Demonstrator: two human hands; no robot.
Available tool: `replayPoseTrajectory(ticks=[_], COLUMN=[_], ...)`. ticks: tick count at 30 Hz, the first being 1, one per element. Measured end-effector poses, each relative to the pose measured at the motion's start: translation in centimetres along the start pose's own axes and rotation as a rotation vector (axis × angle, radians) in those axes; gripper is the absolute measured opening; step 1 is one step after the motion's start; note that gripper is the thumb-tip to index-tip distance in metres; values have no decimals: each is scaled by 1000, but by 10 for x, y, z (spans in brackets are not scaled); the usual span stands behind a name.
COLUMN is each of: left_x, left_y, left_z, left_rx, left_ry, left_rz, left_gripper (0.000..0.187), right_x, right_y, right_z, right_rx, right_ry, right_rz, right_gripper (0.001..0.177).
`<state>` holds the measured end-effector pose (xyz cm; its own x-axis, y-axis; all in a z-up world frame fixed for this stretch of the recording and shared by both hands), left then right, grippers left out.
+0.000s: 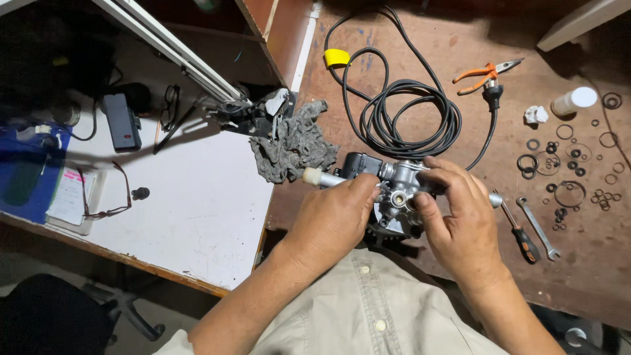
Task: The person assembles a mechanical component, likely a carburetor, on a workbench. They use an Allen wrench to tighten screws and adjust parts, then insert a small metal pin into the assembly. The person rotates the component to access different sides and continues tightening with the wrench.
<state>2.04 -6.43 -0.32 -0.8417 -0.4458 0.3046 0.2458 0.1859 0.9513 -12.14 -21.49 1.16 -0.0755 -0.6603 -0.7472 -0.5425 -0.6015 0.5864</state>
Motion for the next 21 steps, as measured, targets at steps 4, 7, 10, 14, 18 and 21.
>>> replayPoseTrajectory(ticks=[4,7,10,14,18,21], left_x=[15,27,31,27,25,25], left_y=[7,18,33,20,22,25], left_z=[0,-1,-7,-1,0,1], left_rx=[153,155,69,106,201,249], left_ry=[-35,-87,-111,-125,-146,-182], left_rz=[-233,-295,-163,-268,-403,-413], left_gripper=[12,6,7,9,13,18], right_x=[6,8,8,9,8,7], right_y=[-3,-7,-10,-12,-11,-12], right_z=[7,10,12,14,15,15], right_rx=[111,142,169,190,188,183], right_ry=[41,42,63,74,77,74], right_rz=[19,39,55,62,61,51], right_gripper=[34,33,32,33,34,35])
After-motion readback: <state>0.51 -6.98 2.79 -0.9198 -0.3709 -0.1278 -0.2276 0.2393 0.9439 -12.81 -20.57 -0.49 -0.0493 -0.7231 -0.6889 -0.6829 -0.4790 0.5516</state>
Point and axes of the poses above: each hand's wrist, its own z-axis away from the middle knuckle, its own y-axis out of the back of the hand, x = y × z, the point moved 7 cm from there along -z, towards the middle knuckle, and after that the axes turned 10 degrees about -z, right-handed, at the moved point
